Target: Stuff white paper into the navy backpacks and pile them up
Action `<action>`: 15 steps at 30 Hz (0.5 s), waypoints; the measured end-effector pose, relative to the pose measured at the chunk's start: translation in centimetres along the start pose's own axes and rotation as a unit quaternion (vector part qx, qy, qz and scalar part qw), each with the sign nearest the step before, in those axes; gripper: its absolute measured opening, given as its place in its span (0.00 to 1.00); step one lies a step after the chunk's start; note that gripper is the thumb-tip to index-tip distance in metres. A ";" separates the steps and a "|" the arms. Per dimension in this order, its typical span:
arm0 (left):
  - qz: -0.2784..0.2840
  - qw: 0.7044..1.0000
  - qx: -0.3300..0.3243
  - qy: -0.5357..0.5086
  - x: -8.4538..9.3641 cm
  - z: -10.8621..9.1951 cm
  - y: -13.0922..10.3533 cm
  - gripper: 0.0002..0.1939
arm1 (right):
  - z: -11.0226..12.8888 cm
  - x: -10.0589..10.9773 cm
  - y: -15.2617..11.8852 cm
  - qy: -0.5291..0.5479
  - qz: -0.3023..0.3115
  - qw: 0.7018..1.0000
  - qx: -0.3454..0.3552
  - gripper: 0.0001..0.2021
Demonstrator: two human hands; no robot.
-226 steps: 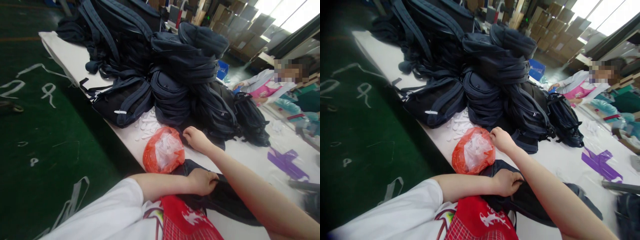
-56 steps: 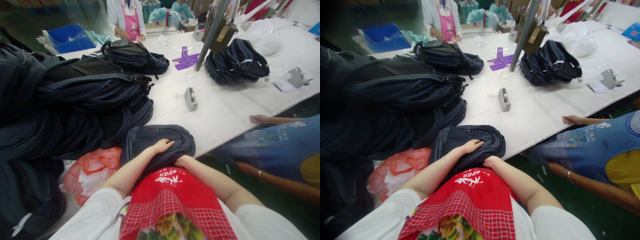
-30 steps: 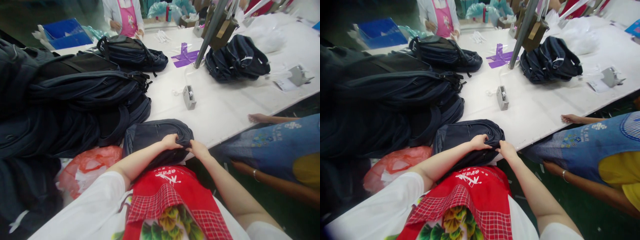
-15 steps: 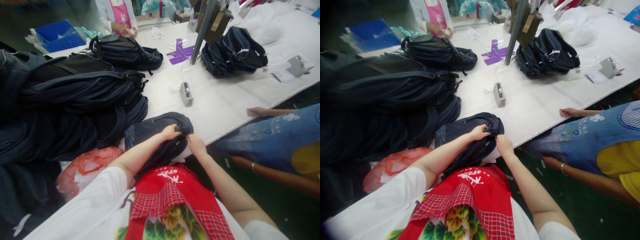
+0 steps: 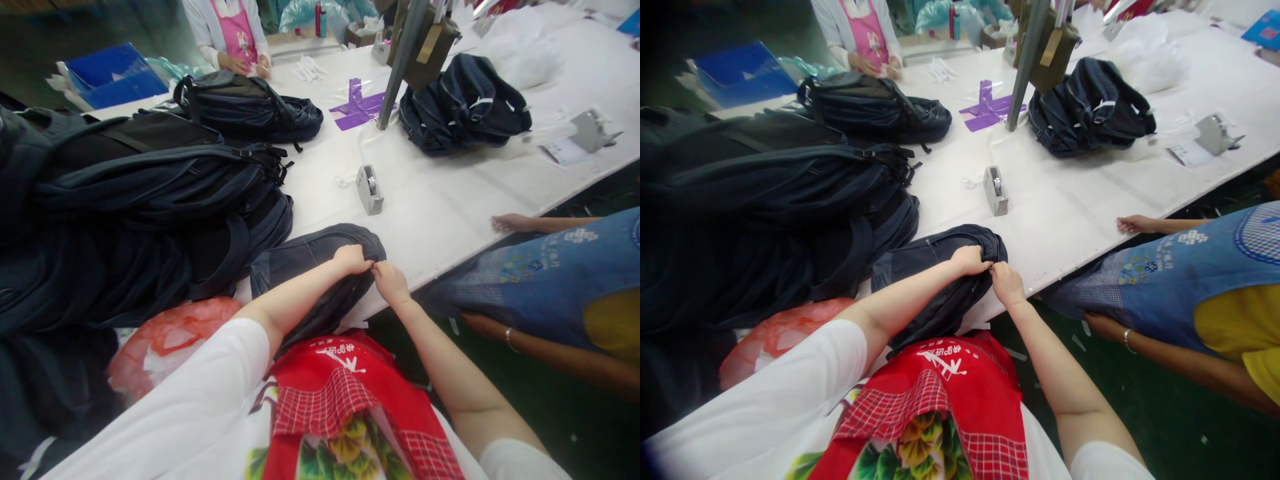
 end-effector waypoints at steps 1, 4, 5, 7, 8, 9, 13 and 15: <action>0.007 1.000 -0.011 0.005 -0.1 -0.3 0.4 0.28 | 0.2 0.2 0.2 0.004 -0.001 1.000 -0.002 0.13; 0.020 0.999 -0.029 0.016 -0.2 -0.5 1.1 0.20 | 1.1 0.9 0.2 0.024 -0.003 1.000 -0.004 0.15; 0.021 0.999 -0.030 0.019 -0.1 -0.4 1.3 0.19 | 1.6 1.0 -0.1 0.037 0.000 0.999 -0.002 0.16; 0.018 0.999 -0.030 0.023 0.2 -0.1 1.8 0.19 | 2.8 0.9 -0.6 0.071 0.022 0.997 0.002 0.15; 0.015 0.999 -0.030 0.024 0.3 0.0 2.0 0.19 | 3.5 0.7 -0.7 0.092 0.042 0.995 0.000 0.14; 0.011 0.999 -0.030 0.024 0.4 0.1 2.3 0.19 | 4.2 0.3 -0.8 0.115 0.067 0.991 -0.008 0.12; -0.001 0.999 -0.033 0.017 0.2 0.0 3.0 0.19 | 6.0 -2.4 0.1 0.243 0.206 0.945 -0.067 0.11; -0.007 0.999 -0.035 0.010 -0.3 -0.1 3.1 0.18 | 6.3 -4.0 0.5 0.336 0.289 0.891 -0.095 0.13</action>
Point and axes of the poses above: each hand's wrist, its own y-axis towards the middle knuckle, its own x-axis out of the back of the hand, z = x × y, the point moved 4 cm from there along y, towards the middle knuckle, and after that the axes turned 13 degrees about -y, right-handed, at the moved point
